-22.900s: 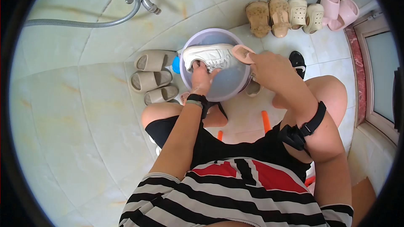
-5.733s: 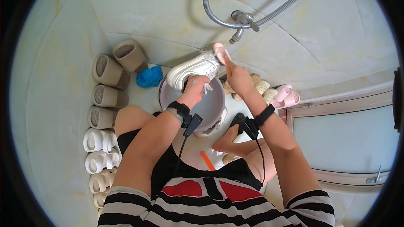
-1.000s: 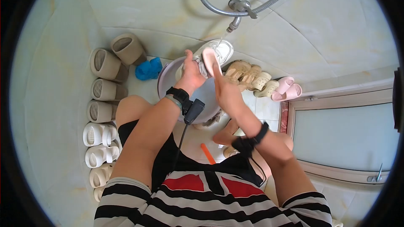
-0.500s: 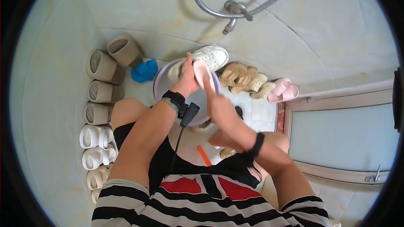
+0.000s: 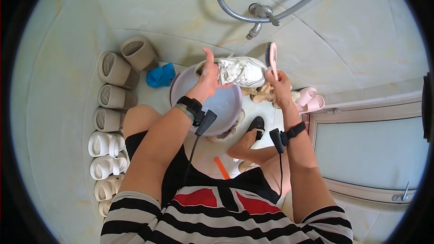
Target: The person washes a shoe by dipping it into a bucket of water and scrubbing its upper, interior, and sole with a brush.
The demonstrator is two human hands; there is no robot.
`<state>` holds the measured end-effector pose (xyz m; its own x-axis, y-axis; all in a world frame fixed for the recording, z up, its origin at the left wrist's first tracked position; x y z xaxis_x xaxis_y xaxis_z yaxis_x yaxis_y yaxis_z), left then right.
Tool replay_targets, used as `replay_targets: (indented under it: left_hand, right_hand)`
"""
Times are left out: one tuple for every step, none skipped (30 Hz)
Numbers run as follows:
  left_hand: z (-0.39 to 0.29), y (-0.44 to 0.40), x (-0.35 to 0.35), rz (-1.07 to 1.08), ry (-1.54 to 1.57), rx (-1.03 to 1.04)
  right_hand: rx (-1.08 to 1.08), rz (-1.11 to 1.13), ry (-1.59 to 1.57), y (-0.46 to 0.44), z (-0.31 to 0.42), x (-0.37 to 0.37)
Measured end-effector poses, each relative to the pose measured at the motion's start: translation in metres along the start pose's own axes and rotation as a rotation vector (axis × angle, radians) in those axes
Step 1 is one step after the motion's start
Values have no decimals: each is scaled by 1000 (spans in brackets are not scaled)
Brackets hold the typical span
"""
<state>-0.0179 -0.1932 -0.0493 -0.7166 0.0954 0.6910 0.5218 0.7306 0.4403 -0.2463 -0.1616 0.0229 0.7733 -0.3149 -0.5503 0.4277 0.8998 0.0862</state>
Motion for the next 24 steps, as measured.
replay_targets:
  left_hand:
    - [-1, -1, 1, -10, -29, 6]
    - [-1, 0, 4, -9, -26, 10]
    - [-2, 0, 4, -52, -76, 22]
    - [-3, 1, 1, -98, -125, 32]
    - [-3, -2, -1, -104, -120, 35]
    - [-11, -7, 3, -51, -416, 158]
    - [-18, -9, 10, 2, -712, 279]
    - [-32, -13, 11, -50, -727, 461]
    - [-36, -12, 11, -56, -724, 464]
    - [-41, -11, 13, -73, -847, 494]
    - [-46, -9, 17, -88, -970, 523]
    - [-46, -10, 17, -147, -1112, 495]
    - [-46, -8, 21, -147, -1113, 496]
    - [-51, -1, 24, -191, -1111, 582]
    - [-57, 7, 26, -235, -1109, 665]
    - [-56, 7, 26, -236, -1115, 661]
    - [-59, 7, 24, -244, -1020, 716]
    - [-65, 10, 24, -250, -923, 769]
    - [-68, 9, 22, -244, -925, 770]
    - [-87, 22, 8, -394, -779, 845]
    - [-101, 31, -10, -541, -626, 914]
    - [-107, 28, -17, -536, -628, 914]
    - [-113, 26, -39, -633, -534, 874]
    - [-112, 25, -58, -729, -437, 832]
  right_hand:
    - [-5, 1, 1, -2, -5, 4]
    - [22, 27, -150, -1, -13, 12]
    - [47, 55, -300, -1, -17, 20]
    - [142, 84, -382, 1, -27, 29]
    - [140, 92, -379, 4, -26, 32]
    - [187, 170, -409, 12, -28, 42]
    - [235, 249, -438, 21, -30, 51]
    - [274, 304, -485, 27, -45, 60]
    - [271, 311, -482, 37, -41, 61]
    - [310, 335, -547, 51, -37, 67]
    - [348, 357, -612, 63, -32, 73]
    - [336, 365, -631, 68, -29, 77]
    - [335, 365, -632, 67, -31, 77]
    - [343, 313, -633, 64, -35, 74]
    - [354, 262, -635, 63, -39, 70]
    - [359, 212, -620, 59, -42, 64]
    - [362, 187, -629, 53, -46, 59]
    - [356, 199, -631, 48, -46, 56]
    - [347, 209, -631, 46, -46, 53]
    - [348, 204, -634, 45, -47, 50]
    - [360, 209, -660, 44, -48, 48]
    - [369, 213, -685, 44, -48, 46]
    - [369, 212, -685, 43, -46, 43]
    - [352, 232, -699, 44, -42, 41]
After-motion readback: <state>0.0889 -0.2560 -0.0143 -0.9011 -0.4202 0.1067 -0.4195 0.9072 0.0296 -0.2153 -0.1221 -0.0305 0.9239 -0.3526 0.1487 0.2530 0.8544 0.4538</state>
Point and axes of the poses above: each hand's wrist, its own y-axis away from the middle knuckle, its own x-axis out of the palm, z = x × y, the point moved 10 cm from there along -y, towards the middle knuckle, and after that the axes turned 4 degrees about -z, right-handed, at the moved point
